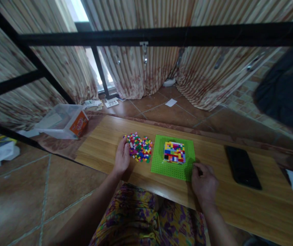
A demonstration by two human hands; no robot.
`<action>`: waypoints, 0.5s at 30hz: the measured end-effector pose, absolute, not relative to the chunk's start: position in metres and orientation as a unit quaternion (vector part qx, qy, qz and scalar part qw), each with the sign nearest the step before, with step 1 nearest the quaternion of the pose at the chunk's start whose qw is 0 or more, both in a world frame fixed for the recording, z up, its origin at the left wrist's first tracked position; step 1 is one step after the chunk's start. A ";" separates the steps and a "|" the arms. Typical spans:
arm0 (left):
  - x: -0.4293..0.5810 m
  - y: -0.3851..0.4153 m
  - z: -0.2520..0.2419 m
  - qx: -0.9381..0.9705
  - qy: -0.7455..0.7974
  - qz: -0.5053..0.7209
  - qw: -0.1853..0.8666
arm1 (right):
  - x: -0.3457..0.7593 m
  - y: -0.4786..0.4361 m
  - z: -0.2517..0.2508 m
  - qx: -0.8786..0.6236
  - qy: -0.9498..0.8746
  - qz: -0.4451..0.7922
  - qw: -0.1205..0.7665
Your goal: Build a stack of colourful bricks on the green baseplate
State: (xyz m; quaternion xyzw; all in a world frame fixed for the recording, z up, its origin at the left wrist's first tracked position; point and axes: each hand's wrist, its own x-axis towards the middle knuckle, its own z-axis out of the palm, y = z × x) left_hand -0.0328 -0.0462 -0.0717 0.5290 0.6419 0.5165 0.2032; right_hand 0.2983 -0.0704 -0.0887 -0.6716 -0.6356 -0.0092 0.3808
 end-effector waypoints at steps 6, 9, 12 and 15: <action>-0.027 -0.055 -0.071 0.535 0.631 0.523 0.206 | 0.296 -0.071 -0.087 -0.678 -0.627 0.003 0.384; -0.033 -0.041 -0.062 0.558 0.661 0.483 0.136 | 0.295 -0.071 -0.086 -0.678 -0.630 0.007 0.380; -0.039 -0.020 -0.053 0.590 0.698 0.397 0.087 | 0.295 -0.071 -0.085 -0.678 -0.631 0.003 0.377; -0.041 -0.005 -0.046 0.618 0.714 0.320 0.075 | 0.295 -0.071 -0.086 -0.678 -0.628 -0.001 0.382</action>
